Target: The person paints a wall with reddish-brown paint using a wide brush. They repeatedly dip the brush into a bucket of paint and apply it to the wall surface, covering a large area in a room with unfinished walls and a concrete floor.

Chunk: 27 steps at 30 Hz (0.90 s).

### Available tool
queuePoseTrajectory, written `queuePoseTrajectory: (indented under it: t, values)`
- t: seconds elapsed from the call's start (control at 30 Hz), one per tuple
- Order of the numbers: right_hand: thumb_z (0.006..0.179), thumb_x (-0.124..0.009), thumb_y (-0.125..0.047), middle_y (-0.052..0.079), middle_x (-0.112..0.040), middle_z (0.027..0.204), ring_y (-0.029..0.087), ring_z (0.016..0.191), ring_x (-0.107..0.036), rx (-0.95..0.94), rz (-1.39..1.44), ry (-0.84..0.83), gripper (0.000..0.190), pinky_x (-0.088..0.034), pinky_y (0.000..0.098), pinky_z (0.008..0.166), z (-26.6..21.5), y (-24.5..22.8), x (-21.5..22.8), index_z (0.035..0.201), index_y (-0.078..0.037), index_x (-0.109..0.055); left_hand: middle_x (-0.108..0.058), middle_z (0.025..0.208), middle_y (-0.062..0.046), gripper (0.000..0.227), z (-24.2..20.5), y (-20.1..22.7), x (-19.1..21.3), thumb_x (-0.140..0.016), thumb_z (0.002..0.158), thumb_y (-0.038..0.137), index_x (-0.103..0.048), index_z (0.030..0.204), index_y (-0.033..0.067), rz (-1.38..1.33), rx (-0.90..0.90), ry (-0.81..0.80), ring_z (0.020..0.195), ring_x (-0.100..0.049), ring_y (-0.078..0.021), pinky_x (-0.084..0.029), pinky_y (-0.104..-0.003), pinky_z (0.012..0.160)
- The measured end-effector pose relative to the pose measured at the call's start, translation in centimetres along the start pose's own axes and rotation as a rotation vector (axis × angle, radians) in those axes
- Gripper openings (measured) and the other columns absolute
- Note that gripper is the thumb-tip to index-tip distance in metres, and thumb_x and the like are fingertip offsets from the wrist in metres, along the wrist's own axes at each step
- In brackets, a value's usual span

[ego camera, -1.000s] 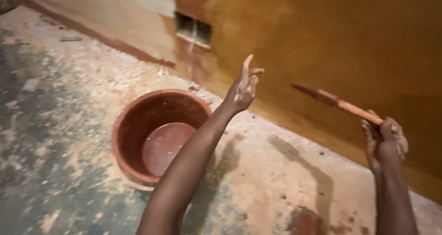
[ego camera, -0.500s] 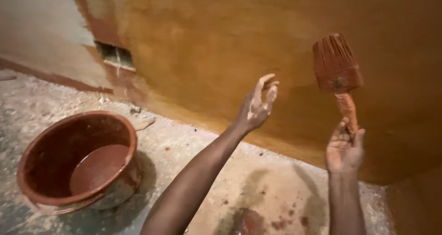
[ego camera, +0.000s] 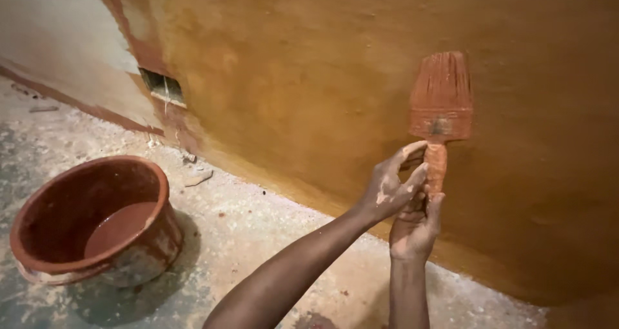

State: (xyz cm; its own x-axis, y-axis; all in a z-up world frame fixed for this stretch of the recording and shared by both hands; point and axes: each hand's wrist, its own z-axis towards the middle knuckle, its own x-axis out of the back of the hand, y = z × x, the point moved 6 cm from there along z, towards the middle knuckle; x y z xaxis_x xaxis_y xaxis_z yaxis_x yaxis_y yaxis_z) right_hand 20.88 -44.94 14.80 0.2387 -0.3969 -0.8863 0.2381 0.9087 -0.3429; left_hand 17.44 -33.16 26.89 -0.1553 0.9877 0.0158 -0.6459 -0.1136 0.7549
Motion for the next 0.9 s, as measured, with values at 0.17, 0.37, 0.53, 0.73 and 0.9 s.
queuePoseTrajectory:
  t: [0.17, 0.37, 0.53, 0.73, 0.9]
  values:
    - [0.103, -0.065, -0.011, 0.005, -0.068, 0.113, 0.009, 0.092, -0.064, 0.124, -0.371, 0.026, 0.041, -0.054, 0.0225, 0.081, 0.3, -1.3, 0.5, 0.141, 0.0, -0.056, -0.072, 0.133, -0.018, 0.042, 0.7, -1.0, 0.3, -0.067, 0.101, 0.022, -0.065, 0.138, 0.0032, 0.054, -0.081, 0.014, 0.121, -0.071, -0.0247, -0.056, -0.037, 0.105]
    - [0.101, -0.063, -0.004, 0.01, -0.067, 0.123, 0.009, 0.089, -0.063, 0.022, -0.452, -0.102, 0.05, -0.052, 0.0221, 0.072, 0.3, -3.2, -0.1, 0.148, 0.001, -0.048, -0.072, 0.125, -0.008, 0.034, 2.2, -8.8, -0.4, -0.064, 0.102, 0.021, -0.066, 0.131, 0.0035, -0.345, 0.17, -0.17, 0.105, -0.068, -0.0156, -0.057, -0.034, 0.095]
    - [0.102, -0.058, 0.002, 0.014, -0.062, 0.125, 0.013, 0.09, -0.065, 0.044, -0.436, -0.125, 0.05, -0.056, 0.027, 0.077, -1.5, -4.6, -2.0, 0.15, -0.001, -0.045, -0.074, 0.125, -0.011, 0.024, 2.7, -14.8, 0.9, -0.061, 0.109, 0.019, -0.072, 0.12, 0.0011, -0.353, 0.122, -0.231, 0.114, -0.067, -0.0172, -0.053, -0.034, 0.105]
    - [0.088, -0.051, 0.007, 0.018, -0.068, 0.124, 0.01, 0.056, -0.056, 0.035, -0.56, -0.139, 0.055, -0.044, 0.0199, 0.045, -2.3, -3.0, -3.3, 0.141, -0.006, -0.045, -0.067, 0.139, -0.009, 0.041, 5.7, -14.1, 4.3, -0.047, 0.109, 0.038, -0.065, 0.132, 0.0093, -0.574, 0.1, 0.096, 0.131, -0.061, -0.0207, -0.044, -0.041, 0.114]
    - [0.092, -0.055, 0.004, 0.012, -0.068, 0.114, 0.006, 0.051, -0.048, 0.068, -0.855, -0.035, 0.053, -0.037, 0.0196, 0.04, -2.3, -2.6, -1.0, 0.142, -0.008, -0.042, -0.06, 0.147, -0.007, 0.054, 0.5, -12.3, 7.1, -0.042, 0.105, 0.048, -0.058, 0.141, 0.0117, -0.521, 0.256, 0.094, 0.141, -0.052, -0.0218, -0.04, -0.048, 0.116]
